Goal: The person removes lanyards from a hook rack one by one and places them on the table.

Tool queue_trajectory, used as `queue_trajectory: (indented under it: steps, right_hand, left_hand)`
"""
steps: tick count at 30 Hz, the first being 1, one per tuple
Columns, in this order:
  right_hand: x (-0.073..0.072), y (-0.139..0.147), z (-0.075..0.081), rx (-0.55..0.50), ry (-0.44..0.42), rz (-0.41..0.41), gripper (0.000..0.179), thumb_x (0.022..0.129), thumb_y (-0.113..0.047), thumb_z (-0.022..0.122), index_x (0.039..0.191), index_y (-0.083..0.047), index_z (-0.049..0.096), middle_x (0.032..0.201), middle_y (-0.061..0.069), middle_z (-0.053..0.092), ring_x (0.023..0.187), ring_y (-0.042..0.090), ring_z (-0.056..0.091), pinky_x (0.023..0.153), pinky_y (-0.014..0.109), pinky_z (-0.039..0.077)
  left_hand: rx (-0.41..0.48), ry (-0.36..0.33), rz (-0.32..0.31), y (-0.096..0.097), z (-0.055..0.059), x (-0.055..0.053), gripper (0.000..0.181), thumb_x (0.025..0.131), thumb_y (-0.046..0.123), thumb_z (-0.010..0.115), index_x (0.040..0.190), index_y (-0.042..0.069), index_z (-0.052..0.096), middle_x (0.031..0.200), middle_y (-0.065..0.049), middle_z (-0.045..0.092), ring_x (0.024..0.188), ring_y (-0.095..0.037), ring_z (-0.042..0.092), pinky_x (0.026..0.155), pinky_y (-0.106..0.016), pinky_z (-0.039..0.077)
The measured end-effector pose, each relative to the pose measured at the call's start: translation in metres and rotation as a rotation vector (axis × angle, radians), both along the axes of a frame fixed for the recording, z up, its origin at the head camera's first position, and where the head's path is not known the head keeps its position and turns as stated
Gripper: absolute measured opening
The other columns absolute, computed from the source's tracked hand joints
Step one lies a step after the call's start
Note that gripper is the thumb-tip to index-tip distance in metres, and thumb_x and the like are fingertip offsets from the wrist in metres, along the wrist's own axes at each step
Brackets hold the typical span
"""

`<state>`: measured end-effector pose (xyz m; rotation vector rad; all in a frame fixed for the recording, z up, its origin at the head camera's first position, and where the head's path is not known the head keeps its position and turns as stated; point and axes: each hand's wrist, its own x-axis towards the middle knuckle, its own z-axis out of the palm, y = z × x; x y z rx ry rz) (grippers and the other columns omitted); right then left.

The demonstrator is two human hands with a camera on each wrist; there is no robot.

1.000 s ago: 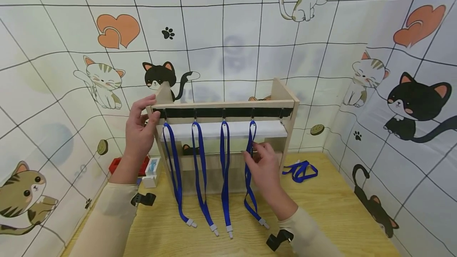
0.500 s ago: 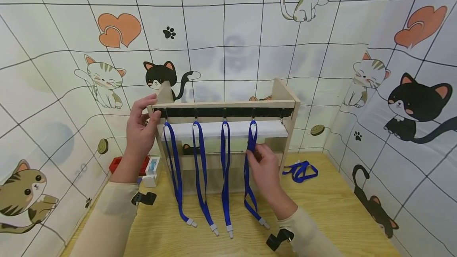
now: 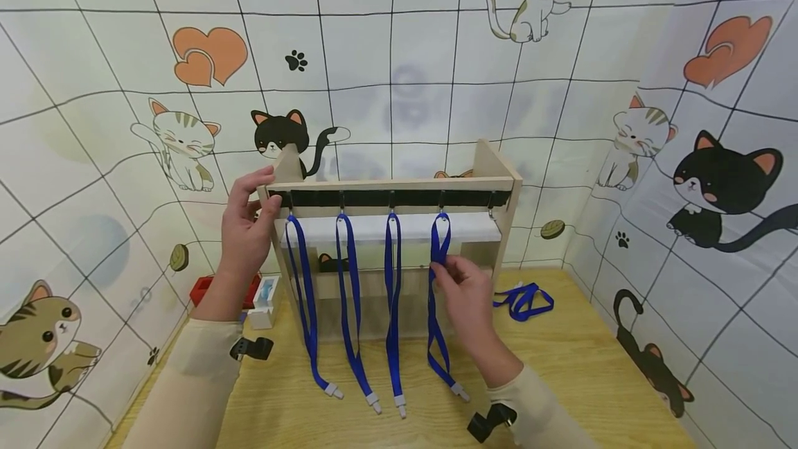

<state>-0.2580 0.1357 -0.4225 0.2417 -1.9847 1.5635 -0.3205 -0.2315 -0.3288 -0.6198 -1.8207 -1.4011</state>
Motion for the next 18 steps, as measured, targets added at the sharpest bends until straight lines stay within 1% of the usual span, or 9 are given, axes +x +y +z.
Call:
queue_trajectory:
  steps: [5, 7, 9, 12, 14, 18]
  right_hand:
    - [0.001, 0.003, 0.007, 0.000, 0.021, -0.023, 0.009, 0.103, -0.012, 0.081, 0.099, -0.005, 0.083, 0.081, 0.012, 0.076, 0.069, 0.019, 0.069, 0.057, 0.023, 0.050]
    - [0.001, 0.004, 0.011, -0.007, 0.033, -0.027, 0.008, 0.103, -0.013, 0.082, 0.100, -0.006, 0.084, 0.081, 0.012, 0.077, 0.070, 0.024, 0.070, 0.057, 0.022, 0.049]
    - [0.001, 0.007, 0.016, -0.008, 0.047, -0.030, 0.005, 0.103, -0.009, 0.081, 0.101, -0.007, 0.085, 0.082, 0.009, 0.077, 0.070, 0.026, 0.070, 0.056, 0.021, 0.049]
    - [0.002, 0.011, 0.023, -0.008, 0.078, -0.019, 0.011, 0.102, 0.000, 0.077, 0.103, -0.007, 0.085, 0.085, 0.008, 0.077, 0.071, 0.031, 0.070, 0.057, 0.021, 0.052]
    - [0.003, 0.014, 0.027, 0.005, 0.092, -0.020, 0.017, 0.102, 0.004, 0.074, 0.104, -0.009, 0.086, 0.086, 0.005, 0.077, 0.070, 0.024, 0.068, 0.057, 0.021, 0.052]
    - [0.005, 0.020, 0.034, 0.041, 0.101, -0.035, 0.021, 0.103, 0.003, 0.073, 0.105, -0.013, 0.086, 0.088, 0.002, 0.076, 0.070, 0.020, 0.064, 0.057, 0.020, 0.050]
  left_hand:
    - [0.001, -0.011, -0.007, 0.001, -0.001, 0.000, 0.035, 0.112, 0.008, 0.064, 0.147, 0.006, 0.061, 0.163, -0.001, 0.056, 0.146, -0.023, 0.052, 0.104, -0.032, 0.049]
    - [0.000, -0.012, -0.009, 0.001, 0.000, 0.000, 0.035, 0.112, 0.008, 0.064, 0.147, 0.006, 0.061, 0.163, -0.001, 0.056, 0.146, -0.023, 0.052, 0.104, -0.031, 0.049]
    - [-0.001, -0.011, -0.010, 0.001, 0.000, 0.000, 0.035, 0.112, 0.008, 0.064, 0.147, 0.006, 0.061, 0.163, -0.001, 0.056, 0.147, -0.023, 0.052, 0.104, -0.030, 0.049]
    - [-0.004, -0.009, -0.005, 0.001, -0.001, -0.001, 0.035, 0.112, 0.008, 0.064, 0.147, 0.007, 0.061, 0.162, -0.001, 0.056, 0.147, -0.022, 0.051, 0.104, -0.029, 0.049]
    - [-0.002, -0.010, -0.004, 0.001, -0.001, -0.001, 0.035, 0.112, 0.008, 0.064, 0.147, 0.007, 0.061, 0.162, -0.001, 0.057, 0.148, -0.022, 0.051, 0.104, -0.029, 0.048]
    - [-0.002, -0.015, -0.001, 0.000, -0.002, -0.001, 0.035, 0.112, 0.008, 0.064, 0.147, 0.007, 0.061, 0.163, 0.000, 0.056, 0.147, -0.022, 0.051, 0.104, -0.030, 0.048]
